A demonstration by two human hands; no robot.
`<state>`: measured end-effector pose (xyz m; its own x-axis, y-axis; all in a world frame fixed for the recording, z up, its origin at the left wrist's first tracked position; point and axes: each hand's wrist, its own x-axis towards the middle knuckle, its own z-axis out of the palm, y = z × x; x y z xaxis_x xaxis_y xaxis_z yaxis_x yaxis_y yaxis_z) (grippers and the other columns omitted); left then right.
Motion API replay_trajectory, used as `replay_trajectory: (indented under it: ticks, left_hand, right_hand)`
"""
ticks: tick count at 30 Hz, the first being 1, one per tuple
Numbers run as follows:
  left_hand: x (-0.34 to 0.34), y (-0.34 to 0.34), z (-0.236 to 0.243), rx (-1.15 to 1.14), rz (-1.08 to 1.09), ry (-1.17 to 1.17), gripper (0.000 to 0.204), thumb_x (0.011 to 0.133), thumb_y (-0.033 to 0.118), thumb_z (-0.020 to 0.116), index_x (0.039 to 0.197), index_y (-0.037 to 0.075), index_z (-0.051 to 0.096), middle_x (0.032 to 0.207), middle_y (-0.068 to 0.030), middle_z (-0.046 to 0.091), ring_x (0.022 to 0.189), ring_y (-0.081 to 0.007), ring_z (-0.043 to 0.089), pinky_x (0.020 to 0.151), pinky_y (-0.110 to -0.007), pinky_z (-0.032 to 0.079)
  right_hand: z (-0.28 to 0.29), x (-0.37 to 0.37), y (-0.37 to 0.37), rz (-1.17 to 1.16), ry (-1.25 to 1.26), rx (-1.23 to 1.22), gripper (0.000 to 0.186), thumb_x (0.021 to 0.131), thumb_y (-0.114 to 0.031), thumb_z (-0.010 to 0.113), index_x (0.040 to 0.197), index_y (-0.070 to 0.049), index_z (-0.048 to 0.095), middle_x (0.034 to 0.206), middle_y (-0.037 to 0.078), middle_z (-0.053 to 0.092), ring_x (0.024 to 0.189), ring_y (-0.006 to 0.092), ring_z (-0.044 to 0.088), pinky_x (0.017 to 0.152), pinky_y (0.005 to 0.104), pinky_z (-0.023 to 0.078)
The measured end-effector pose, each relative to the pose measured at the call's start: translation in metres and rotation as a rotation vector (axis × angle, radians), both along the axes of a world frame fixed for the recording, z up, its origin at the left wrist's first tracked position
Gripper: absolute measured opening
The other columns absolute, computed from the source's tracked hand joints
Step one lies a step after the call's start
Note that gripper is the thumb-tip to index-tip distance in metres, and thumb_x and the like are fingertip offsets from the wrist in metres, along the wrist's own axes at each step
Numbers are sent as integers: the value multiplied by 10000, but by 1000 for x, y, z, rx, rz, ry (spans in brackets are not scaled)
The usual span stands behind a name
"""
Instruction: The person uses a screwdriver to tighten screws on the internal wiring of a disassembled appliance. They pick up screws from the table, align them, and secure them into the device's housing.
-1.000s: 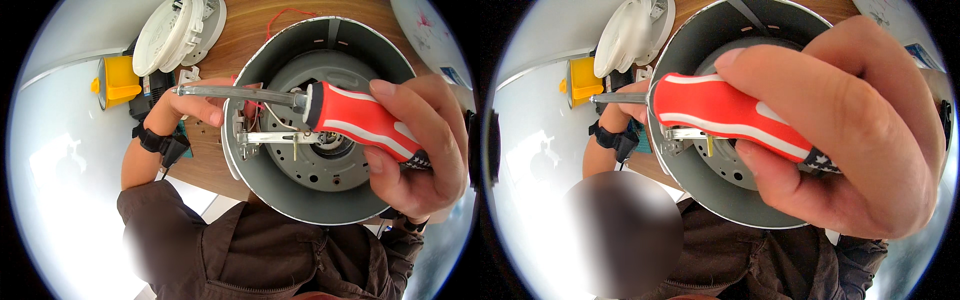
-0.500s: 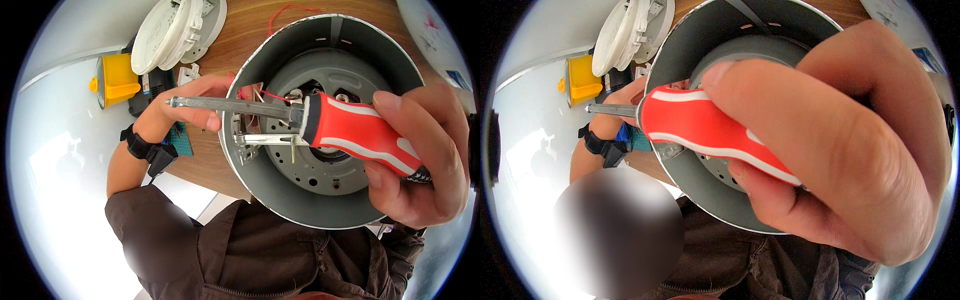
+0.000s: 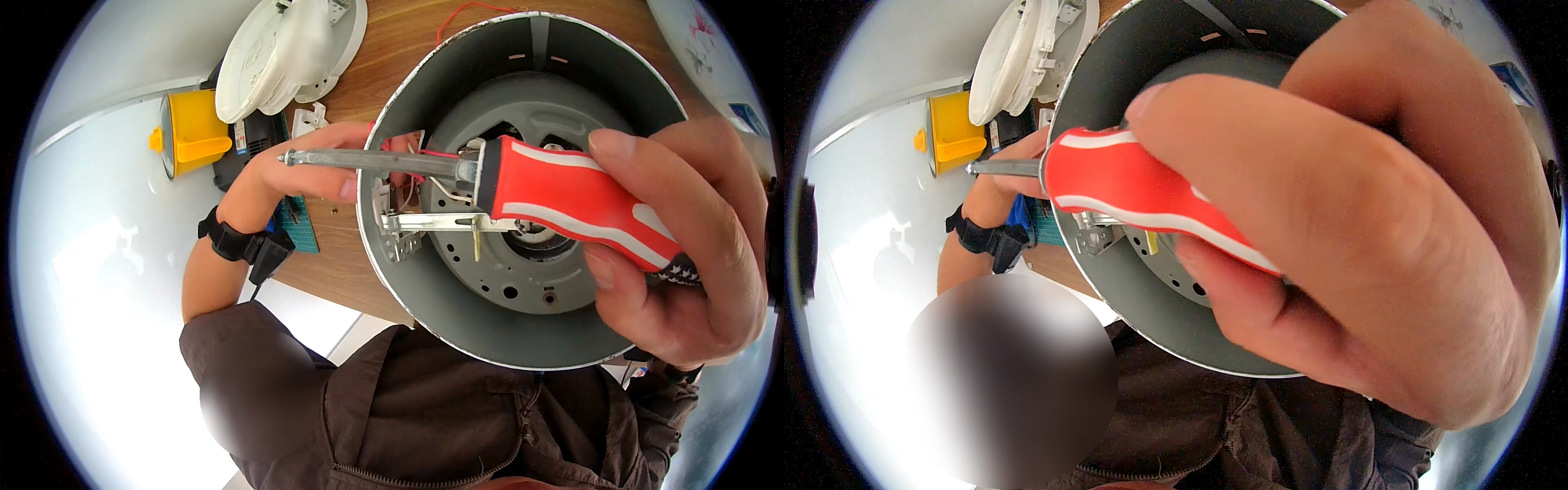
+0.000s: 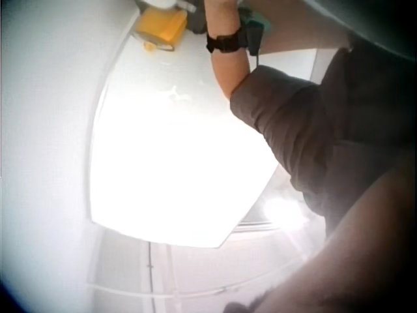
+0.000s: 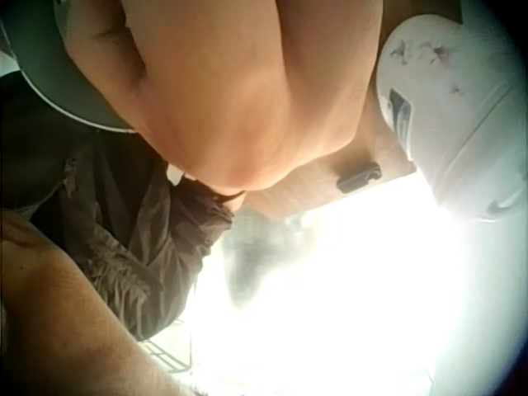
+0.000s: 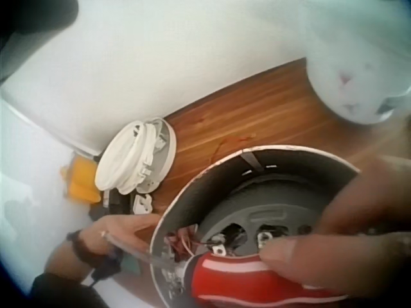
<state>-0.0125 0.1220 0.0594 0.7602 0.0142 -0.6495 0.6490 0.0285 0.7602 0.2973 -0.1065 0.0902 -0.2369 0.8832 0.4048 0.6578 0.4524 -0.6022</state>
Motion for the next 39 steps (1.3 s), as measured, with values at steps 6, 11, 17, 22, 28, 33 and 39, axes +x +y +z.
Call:
replay_trajectory:
  ticks: [6,11,17,22,28,33,39]
  left_hand:
    - [-5,-6,5,-28,83,-60,611,812,323,807,1283,15,571,1243,-98,618,1164,-220,610,1013,-374,480]
    - [-10,-13,10,-14,181,-58,622,831,321,776,1324,9,559,1256,-98,612,1183,-224,592,1039,-380,459]
    - [-4,-24,11,-88,276,-116,643,855,398,735,1335,2,571,1248,-81,591,1151,-194,554,1019,-353,451]
    - [-11,-22,0,-53,232,-166,690,877,468,699,1362,1,551,1283,-85,573,1232,-191,536,1051,-343,432]
    - [-14,-36,-9,-62,295,-268,737,912,495,660,1443,22,470,1404,-76,520,1297,-168,496,1106,-340,383]
    - [-16,-43,-9,-34,328,-293,774,931,519,653,1486,43,399,1416,-72,513,1309,-163,488,1120,-348,371]
    - [-8,-49,-9,27,330,-326,826,936,553,635,1507,38,332,1437,-91,499,1327,-173,485,1131,-357,369]
  right_hand:
    - [-1,-1,-1,-9,6,-1,524,664,17,760,1180,68,682,966,168,644,779,226,621,661,319,490]
    - [2,0,-5,-30,8,-5,527,647,37,757,1169,62,690,964,163,644,779,225,622,665,320,491]
    - [19,9,-23,-101,-31,-40,532,626,60,752,1155,54,700,961,155,644,779,224,623,669,321,492]
    - [33,6,-39,-194,-81,-105,538,609,80,748,1144,48,708,959,150,643,779,223,623,672,322,493]
    - [39,-19,-33,-228,-112,-147,546,589,103,743,1131,41,717,956,142,643,779,222,624,676,323,494]
    - [38,-31,-24,-242,-115,-135,516,586,95,749,1097,25,727,910,129,635,761,218,620,662,323,488]
    - [41,-42,-15,-255,-154,-84,462,600,67,756,1057,0,737,872,106,611,733,221,603,634,324,468]
